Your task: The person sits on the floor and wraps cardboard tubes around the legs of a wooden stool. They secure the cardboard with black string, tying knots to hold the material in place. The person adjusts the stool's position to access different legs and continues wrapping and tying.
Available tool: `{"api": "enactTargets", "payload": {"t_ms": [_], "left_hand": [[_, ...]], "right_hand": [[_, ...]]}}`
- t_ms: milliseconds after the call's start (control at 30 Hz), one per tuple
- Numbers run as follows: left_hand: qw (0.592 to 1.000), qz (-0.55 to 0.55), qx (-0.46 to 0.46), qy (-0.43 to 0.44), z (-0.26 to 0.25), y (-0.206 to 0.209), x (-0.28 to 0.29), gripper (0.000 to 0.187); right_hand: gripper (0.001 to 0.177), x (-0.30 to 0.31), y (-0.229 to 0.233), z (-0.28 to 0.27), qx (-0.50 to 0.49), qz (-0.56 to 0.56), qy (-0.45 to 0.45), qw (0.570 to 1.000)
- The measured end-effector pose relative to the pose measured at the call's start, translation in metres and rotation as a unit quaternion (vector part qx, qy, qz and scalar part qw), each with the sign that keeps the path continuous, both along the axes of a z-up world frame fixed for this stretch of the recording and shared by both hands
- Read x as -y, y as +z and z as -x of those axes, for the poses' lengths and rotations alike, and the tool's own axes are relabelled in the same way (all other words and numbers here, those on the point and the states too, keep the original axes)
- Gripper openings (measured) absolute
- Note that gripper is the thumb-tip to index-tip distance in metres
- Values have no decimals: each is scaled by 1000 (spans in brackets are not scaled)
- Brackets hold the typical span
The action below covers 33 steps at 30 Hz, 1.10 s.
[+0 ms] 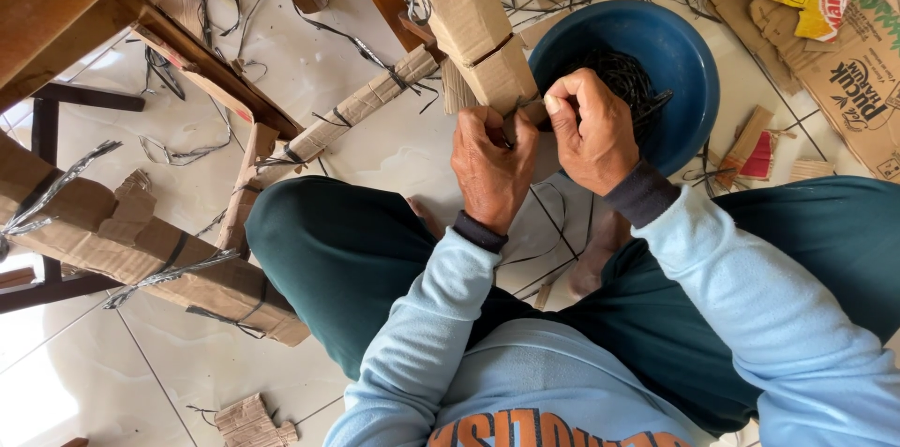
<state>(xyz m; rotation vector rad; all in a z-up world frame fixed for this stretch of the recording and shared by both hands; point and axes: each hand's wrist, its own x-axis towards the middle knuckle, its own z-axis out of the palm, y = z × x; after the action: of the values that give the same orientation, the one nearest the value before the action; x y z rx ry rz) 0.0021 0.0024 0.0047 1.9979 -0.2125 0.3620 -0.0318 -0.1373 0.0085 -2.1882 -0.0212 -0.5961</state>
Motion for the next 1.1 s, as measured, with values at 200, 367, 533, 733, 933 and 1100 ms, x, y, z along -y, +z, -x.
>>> {"api": "enactTargets", "payload": {"t_ms": [200, 367, 533, 733, 933, 1100], "left_hand": [[1000, 27, 11, -11, -1, 5, 0, 24], [1000, 17, 17, -10, -4, 7, -1, 25], [1000, 10, 15, -8, -7, 7, -1, 27], [995, 59, 5, -81, -10, -2, -18, 25], [969, 198, -142, -27, 32, -17, -27, 37], [939, 179, -281, -78, 49, -9, -11, 75]], "right_hand": [[16, -7, 15, -5, -8, -55, 12, 998], [13, -9, 3, -11, 26, -1, -2, 1000], [17, -9, -7, -12, 33, 14, -10, 999], [11, 1, 16, -4, -16, -39, -10, 999], [38, 32, 22, 15, -154, -85, 18, 984], [33, 12, 29, 23, -297, -56, 76, 950]]}}
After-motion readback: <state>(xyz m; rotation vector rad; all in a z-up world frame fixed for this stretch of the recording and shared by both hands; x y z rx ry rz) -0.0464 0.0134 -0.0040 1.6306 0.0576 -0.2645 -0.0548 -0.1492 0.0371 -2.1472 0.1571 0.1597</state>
